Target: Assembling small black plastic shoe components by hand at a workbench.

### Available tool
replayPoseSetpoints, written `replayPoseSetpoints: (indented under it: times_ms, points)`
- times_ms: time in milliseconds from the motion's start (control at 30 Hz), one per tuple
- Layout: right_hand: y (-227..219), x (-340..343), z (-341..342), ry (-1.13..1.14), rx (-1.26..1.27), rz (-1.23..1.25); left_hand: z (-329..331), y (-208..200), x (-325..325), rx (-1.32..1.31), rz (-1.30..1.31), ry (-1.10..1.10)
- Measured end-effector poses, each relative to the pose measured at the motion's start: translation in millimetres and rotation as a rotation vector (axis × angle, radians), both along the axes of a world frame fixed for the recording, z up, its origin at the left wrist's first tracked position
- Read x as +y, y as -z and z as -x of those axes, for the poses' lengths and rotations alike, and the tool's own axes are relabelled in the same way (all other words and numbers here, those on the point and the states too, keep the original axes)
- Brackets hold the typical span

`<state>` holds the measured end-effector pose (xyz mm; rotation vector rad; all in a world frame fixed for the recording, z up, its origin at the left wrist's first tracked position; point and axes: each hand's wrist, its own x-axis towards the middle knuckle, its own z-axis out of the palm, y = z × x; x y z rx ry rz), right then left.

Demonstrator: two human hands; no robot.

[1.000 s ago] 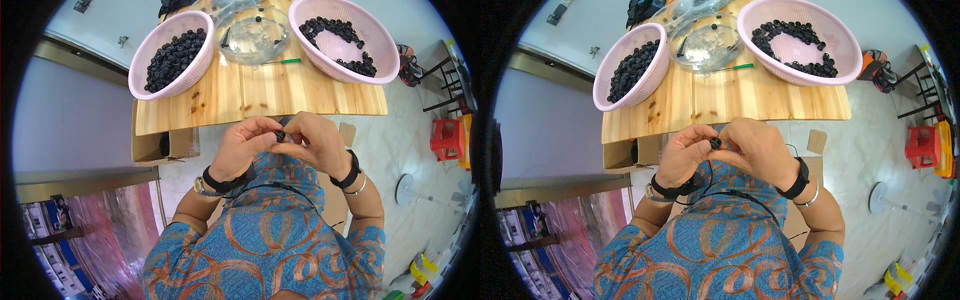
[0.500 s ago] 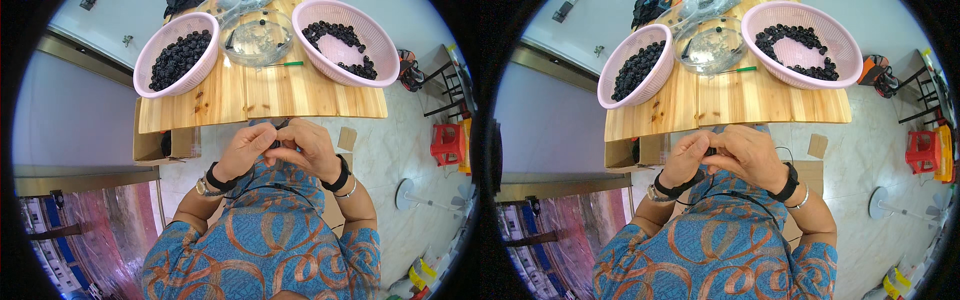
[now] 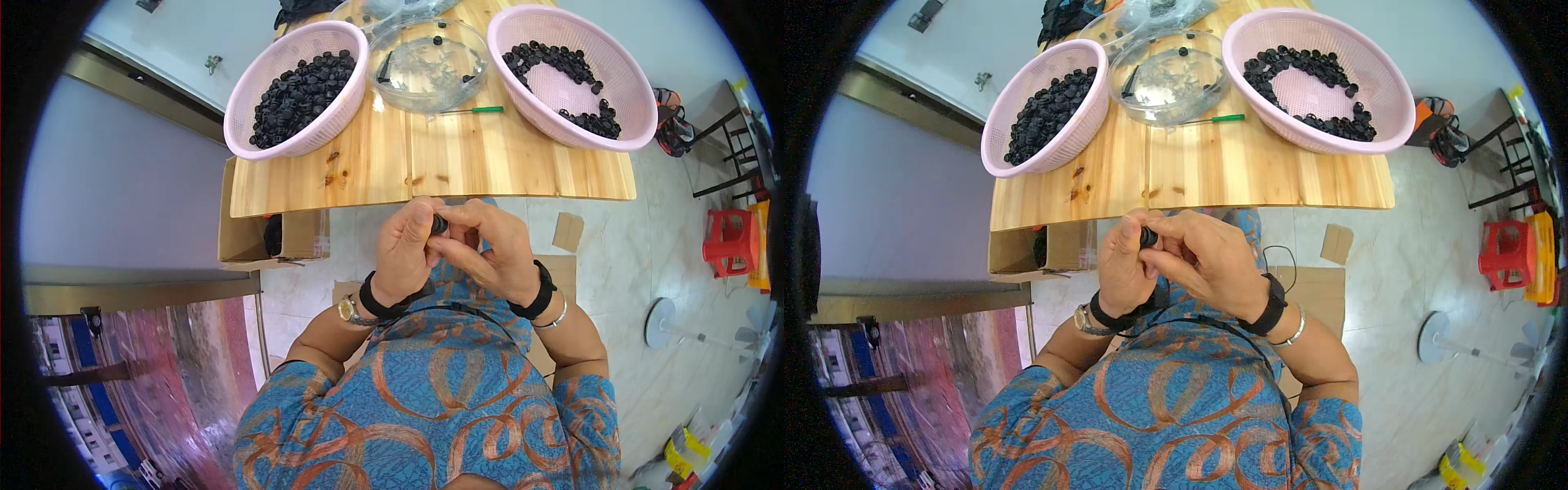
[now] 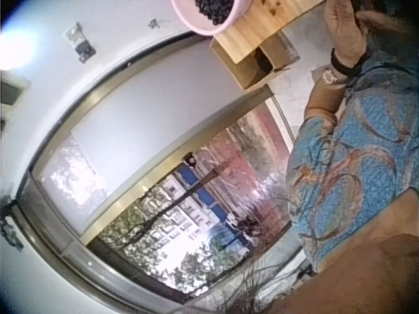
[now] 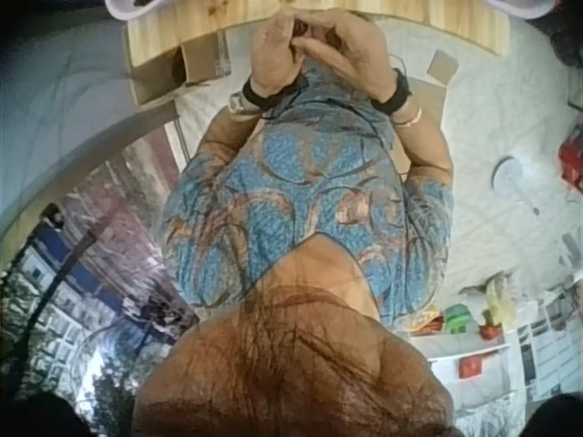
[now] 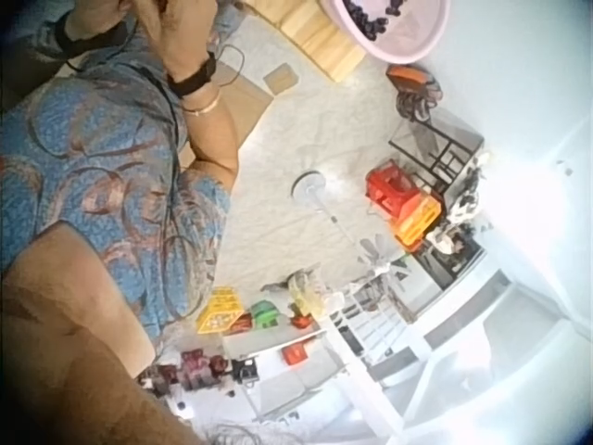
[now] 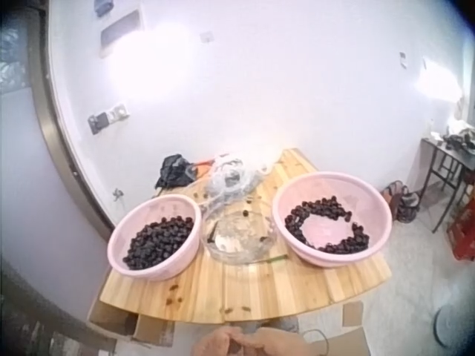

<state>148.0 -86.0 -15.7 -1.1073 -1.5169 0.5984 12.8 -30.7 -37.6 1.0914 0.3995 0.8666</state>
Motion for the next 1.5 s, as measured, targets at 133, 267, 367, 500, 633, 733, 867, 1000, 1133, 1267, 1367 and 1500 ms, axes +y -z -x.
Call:
replayPoseSetpoints:
  times_ms: [133, 267, 367, 500, 633, 733, 867, 1000, 1133, 1267, 1367, 1500]
  points:
    - [0.9, 7.1, 4.2, 0.04, 0.039, -0.033, 2.1, -8.5, 6.1, 0.027, 0.01, 0.018]
    - [-0.8, 10.3, 2.9, 0.012, 0.115, 0.018, 9.8, -14.3, 11.0, 0.101, 0.171, 0.099]
    - [0.9, 9.9, 1.7, 0.011, 0.024, 0.004, 13.0, -16.5, 16.1, 0.167, 0.093, 0.111]
    - [2.9, 9.4, 0.8, 0.003, -0.03, -0.01, 15.4, -25.7, 16.7, 0.22, -0.003, 0.121]
    - [-3.1, 7.3, 10.2, -0.006, 0.114, 0.038, 14.2, -24.4, 9.9, 0.161, -0.013, 0.056]
    - [-5.1, 8.4, 14.0, 0.005, 0.188, 0.037, 9.7, -24.1, 9.2, 0.082, 0.063, -0.014]
    - [5.4, 11.0, 17.2, -0.017, 0.364, 0.006, 10.4, -20.2, 9.7, 0.015, 0.122, 0.033]
    - [13.2, 13.1, 22.3, -0.073, 0.581, -0.016, 8.7, -22.1, 5.3, 0.066, 0.154, -0.074]
    - [-8.3, 7.6, 12.0, -0.059, 0.317, 0.007, 9.3, -19.6, 6.9, -0.014, -0.065, -0.061]
    - [-5.7, 9.1, 0.8, -0.023, -0.001, -0.156, 15.0, -29.2, 8.2, 0.099, -0.138, 0.01]
    - [-6.1, 3.8, 2.3, -0.056, 0.2, -0.019, 18.2, -29.1, 9.8, 0.126, -0.094, 0.066]
    - [4.2, 0.2, 8.7, -0.11, 0.401, 0.091, 18.6, -31.9, 7.2, 0.184, -0.078, 0.068]
